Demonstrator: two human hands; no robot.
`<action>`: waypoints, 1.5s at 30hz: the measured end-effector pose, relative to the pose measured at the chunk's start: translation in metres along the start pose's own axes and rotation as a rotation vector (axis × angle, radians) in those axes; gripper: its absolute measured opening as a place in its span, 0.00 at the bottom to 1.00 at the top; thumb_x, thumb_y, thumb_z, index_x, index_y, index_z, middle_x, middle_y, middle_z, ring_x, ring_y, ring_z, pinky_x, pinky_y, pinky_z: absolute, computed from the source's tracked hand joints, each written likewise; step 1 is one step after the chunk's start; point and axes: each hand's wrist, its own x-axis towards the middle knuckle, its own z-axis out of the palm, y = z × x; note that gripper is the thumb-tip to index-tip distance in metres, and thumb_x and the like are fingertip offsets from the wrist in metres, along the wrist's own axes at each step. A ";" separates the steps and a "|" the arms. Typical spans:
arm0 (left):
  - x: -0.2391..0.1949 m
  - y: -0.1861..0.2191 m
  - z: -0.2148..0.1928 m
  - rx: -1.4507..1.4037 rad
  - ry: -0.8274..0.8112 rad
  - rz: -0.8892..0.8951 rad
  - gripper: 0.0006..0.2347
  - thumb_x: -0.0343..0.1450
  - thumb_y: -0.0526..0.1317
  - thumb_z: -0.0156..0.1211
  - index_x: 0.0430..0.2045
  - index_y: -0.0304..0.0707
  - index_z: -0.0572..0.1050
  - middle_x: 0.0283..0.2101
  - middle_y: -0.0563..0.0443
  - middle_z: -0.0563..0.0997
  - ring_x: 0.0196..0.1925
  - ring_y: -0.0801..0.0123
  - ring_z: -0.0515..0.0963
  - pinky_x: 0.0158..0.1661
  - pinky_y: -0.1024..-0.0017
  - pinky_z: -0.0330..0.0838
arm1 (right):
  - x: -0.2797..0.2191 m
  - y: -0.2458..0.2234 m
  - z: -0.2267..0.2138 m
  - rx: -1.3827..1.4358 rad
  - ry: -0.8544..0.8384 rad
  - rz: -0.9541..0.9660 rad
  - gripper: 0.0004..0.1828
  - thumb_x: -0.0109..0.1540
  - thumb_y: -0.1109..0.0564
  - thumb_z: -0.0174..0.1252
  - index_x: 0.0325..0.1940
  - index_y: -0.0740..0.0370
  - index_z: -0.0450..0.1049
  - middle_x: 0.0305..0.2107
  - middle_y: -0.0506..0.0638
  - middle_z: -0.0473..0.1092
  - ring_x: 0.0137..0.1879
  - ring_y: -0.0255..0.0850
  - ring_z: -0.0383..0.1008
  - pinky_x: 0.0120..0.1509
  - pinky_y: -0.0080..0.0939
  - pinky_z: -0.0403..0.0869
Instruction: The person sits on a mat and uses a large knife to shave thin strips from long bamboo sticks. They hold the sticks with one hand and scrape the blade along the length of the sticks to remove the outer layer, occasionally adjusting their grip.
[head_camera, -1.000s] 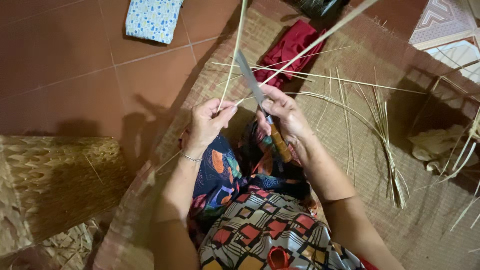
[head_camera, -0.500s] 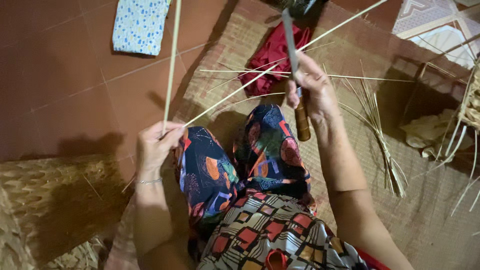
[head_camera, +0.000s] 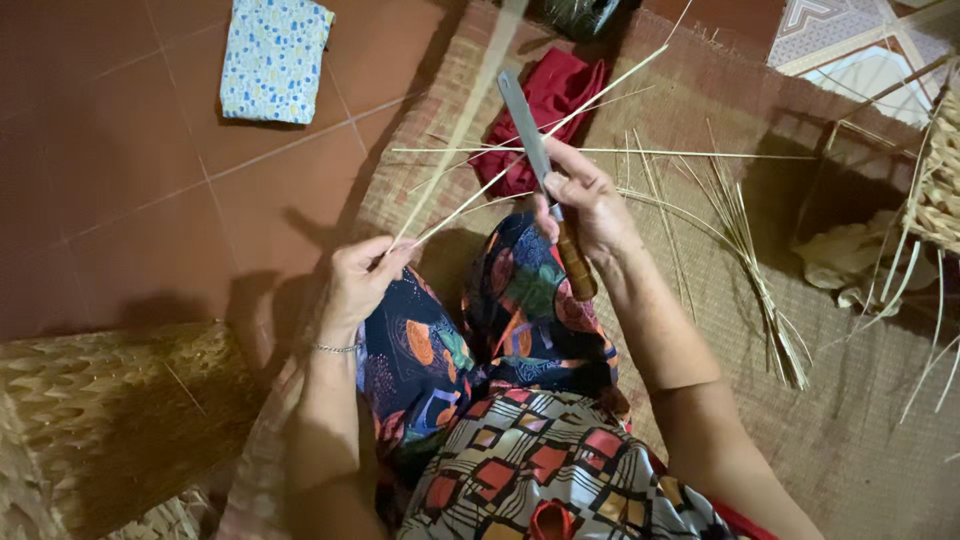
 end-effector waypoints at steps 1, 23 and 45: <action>-0.001 -0.004 0.000 0.017 0.026 -0.040 0.07 0.73 0.34 0.66 0.42 0.34 0.85 0.23 0.55 0.79 0.24 0.82 0.72 0.25 0.80 0.65 | 0.001 -0.004 -0.005 0.016 -0.001 -0.003 0.29 0.68 0.63 0.54 0.75 0.61 0.64 0.23 0.52 0.72 0.23 0.39 0.71 0.25 0.39 0.70; 0.016 -0.003 -0.049 0.076 0.342 0.162 0.10 0.81 0.34 0.51 0.52 0.30 0.79 0.30 0.59 0.72 0.30 0.83 0.67 0.32 0.80 0.63 | 0.017 -0.025 -0.162 0.405 0.297 -0.032 0.12 0.74 0.57 0.50 0.58 0.67 0.68 0.28 0.50 0.70 0.28 0.36 0.66 0.28 0.32 0.64; 0.026 0.036 -0.004 -1.094 0.513 0.349 0.09 0.81 0.38 0.49 0.51 0.33 0.69 0.51 0.42 0.78 0.57 0.55 0.80 0.64 0.54 0.75 | 0.007 0.017 0.079 0.036 -0.402 0.218 0.39 0.65 0.54 0.59 0.79 0.65 0.56 0.22 0.55 0.68 0.22 0.40 0.66 0.26 0.37 0.67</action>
